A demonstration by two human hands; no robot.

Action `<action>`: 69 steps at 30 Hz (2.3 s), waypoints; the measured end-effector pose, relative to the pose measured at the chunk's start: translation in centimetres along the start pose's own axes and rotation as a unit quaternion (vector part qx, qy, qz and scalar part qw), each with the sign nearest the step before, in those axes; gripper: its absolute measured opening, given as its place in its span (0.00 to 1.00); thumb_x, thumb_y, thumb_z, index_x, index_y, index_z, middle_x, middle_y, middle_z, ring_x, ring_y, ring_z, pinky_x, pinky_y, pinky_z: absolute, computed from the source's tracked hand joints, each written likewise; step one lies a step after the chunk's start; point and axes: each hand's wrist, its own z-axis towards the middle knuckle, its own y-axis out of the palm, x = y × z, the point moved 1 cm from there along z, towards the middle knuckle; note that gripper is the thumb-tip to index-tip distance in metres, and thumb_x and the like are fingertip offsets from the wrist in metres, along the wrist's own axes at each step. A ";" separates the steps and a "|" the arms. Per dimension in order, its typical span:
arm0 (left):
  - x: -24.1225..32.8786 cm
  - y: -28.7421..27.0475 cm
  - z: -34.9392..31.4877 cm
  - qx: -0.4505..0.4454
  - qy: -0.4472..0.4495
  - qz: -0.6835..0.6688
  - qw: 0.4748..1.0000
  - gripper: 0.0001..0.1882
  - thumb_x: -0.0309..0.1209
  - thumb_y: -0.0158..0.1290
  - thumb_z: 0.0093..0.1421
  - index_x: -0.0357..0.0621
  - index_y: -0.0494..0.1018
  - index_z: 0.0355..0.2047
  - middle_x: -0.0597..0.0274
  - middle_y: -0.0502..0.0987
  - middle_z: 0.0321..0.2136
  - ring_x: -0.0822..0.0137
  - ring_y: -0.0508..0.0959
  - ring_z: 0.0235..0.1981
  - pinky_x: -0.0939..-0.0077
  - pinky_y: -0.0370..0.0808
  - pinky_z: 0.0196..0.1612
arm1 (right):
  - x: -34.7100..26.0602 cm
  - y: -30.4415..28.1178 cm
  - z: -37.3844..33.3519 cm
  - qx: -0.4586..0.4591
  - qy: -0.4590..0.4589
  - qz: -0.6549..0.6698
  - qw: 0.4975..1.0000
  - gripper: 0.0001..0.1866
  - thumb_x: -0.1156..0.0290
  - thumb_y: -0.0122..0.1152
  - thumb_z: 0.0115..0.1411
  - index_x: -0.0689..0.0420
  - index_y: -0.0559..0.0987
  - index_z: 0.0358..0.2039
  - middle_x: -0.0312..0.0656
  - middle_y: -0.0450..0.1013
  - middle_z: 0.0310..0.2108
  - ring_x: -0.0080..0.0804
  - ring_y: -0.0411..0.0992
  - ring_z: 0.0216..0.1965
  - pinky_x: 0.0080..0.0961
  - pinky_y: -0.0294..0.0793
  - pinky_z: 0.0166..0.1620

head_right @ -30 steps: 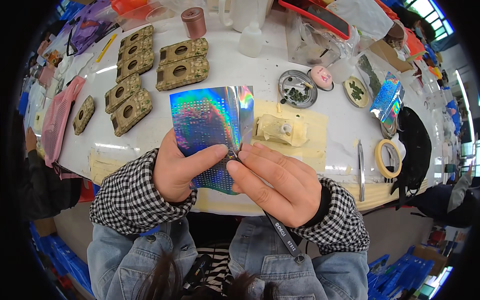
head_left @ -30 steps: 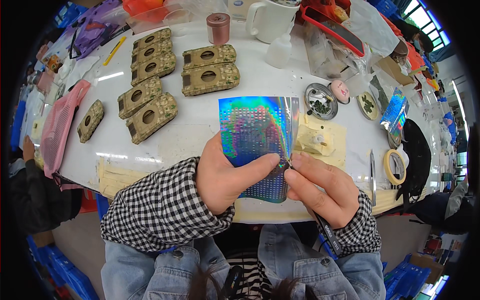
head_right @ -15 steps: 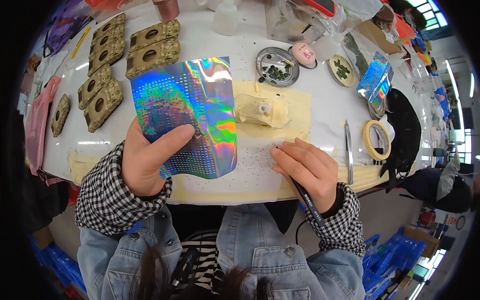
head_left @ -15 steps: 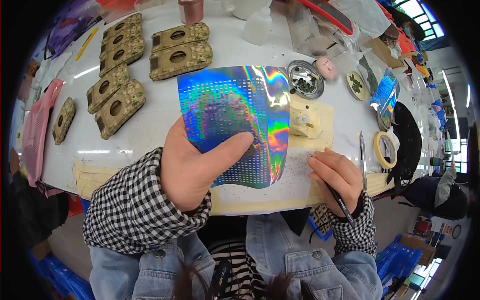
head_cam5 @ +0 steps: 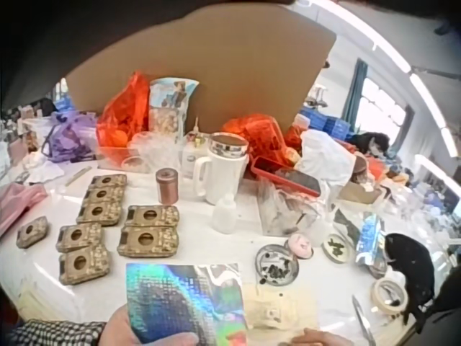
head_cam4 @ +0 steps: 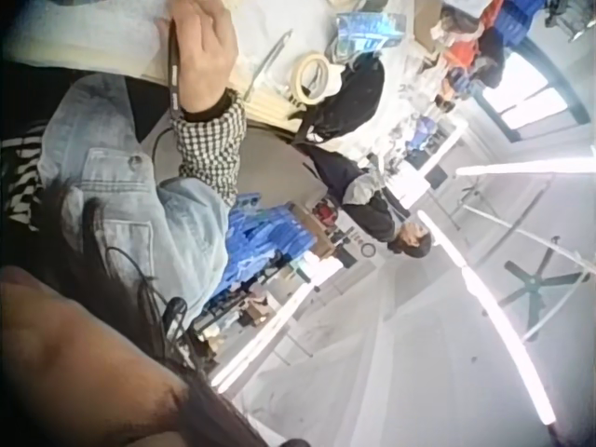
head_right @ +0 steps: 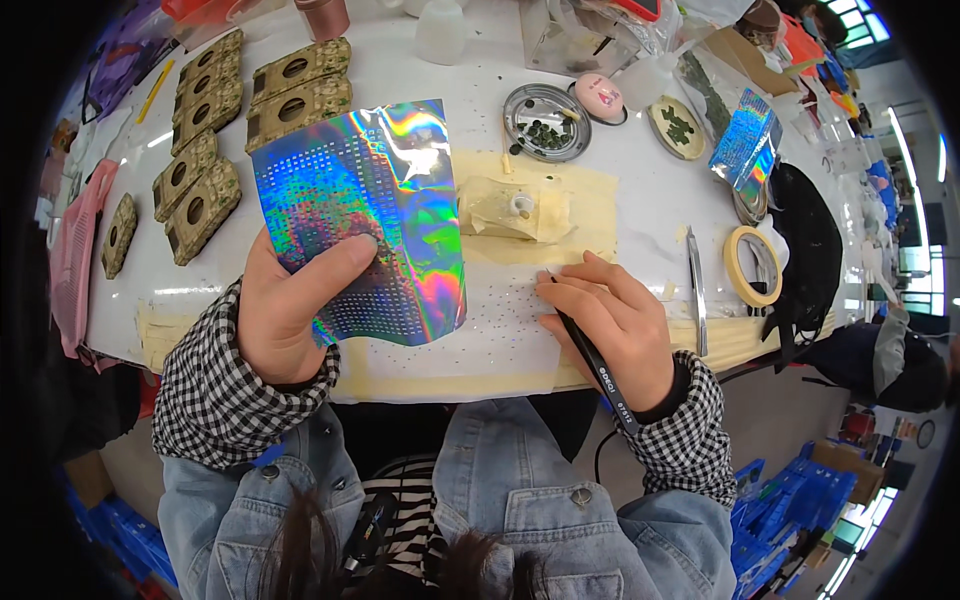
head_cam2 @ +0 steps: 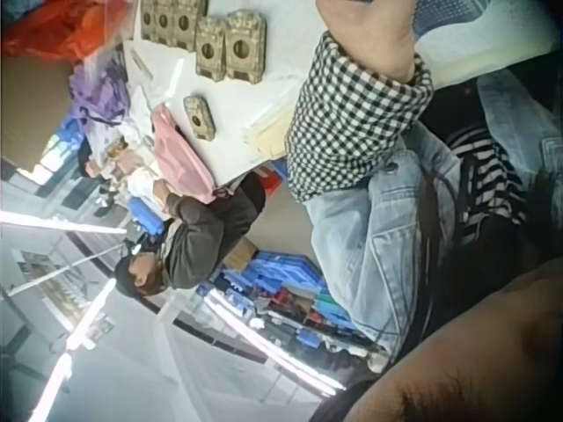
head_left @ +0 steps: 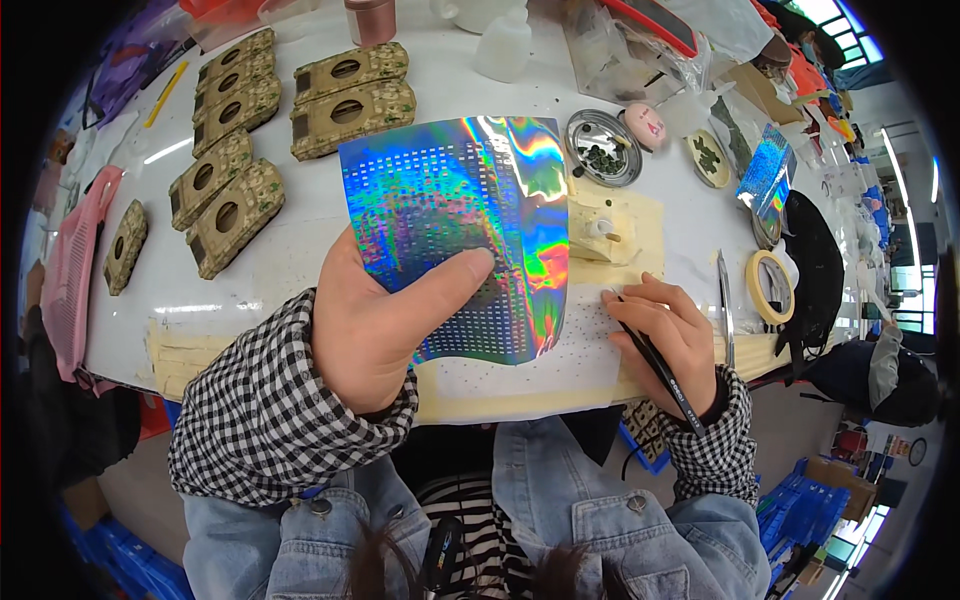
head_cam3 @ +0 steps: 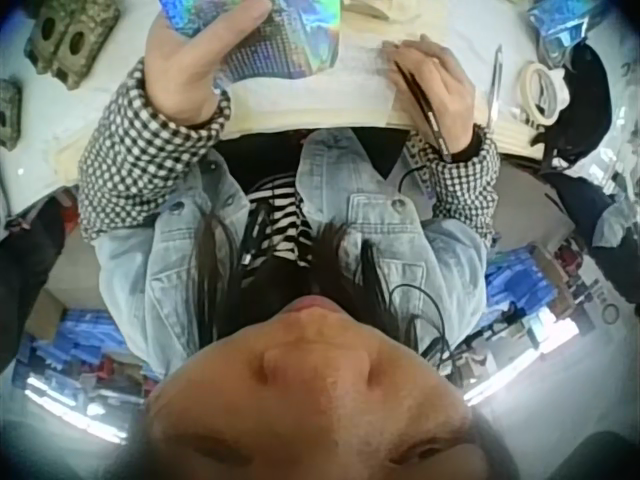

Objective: The person is applying holographic stickers or film to a small component on a workbench.

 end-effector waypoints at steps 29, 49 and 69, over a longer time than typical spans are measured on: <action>0.4 0.4 -0.5 -0.018 -0.034 -0.033 0.999 0.11 0.24 0.55 0.63 0.36 0.76 0.46 0.61 0.81 0.40 0.73 0.79 0.40 0.75 0.77 0.45 | -4.2 -0.1 7.1 0.123 -0.224 0.036 0.966 0.18 0.71 0.71 0.52 0.64 0.81 0.42 0.48 0.77 0.39 0.41 0.79 0.41 0.38 0.83 0.47; 0.3 0.4 -0.8 -0.005 0.051 0.081 0.995 0.08 0.24 0.56 0.63 0.34 0.77 0.42 0.62 0.81 0.36 0.76 0.78 0.36 0.79 0.76 0.41 | -4.2 -0.1 7.0 0.104 -0.161 0.080 0.978 0.20 0.70 0.72 0.51 0.63 0.81 0.44 0.47 0.78 0.41 0.40 0.79 0.40 0.35 0.82 0.48; 0.4 0.2 -0.6 -0.002 0.053 0.108 0.993 0.14 0.22 0.58 0.60 0.35 0.72 0.46 0.62 0.79 0.39 0.76 0.77 0.38 0.78 0.76 0.43 | -4.6 -0.9 7.3 0.061 -0.098 0.128 0.985 0.20 0.71 0.72 0.50 0.61 0.81 0.44 0.46 0.78 0.40 0.40 0.79 0.40 0.35 0.82 0.48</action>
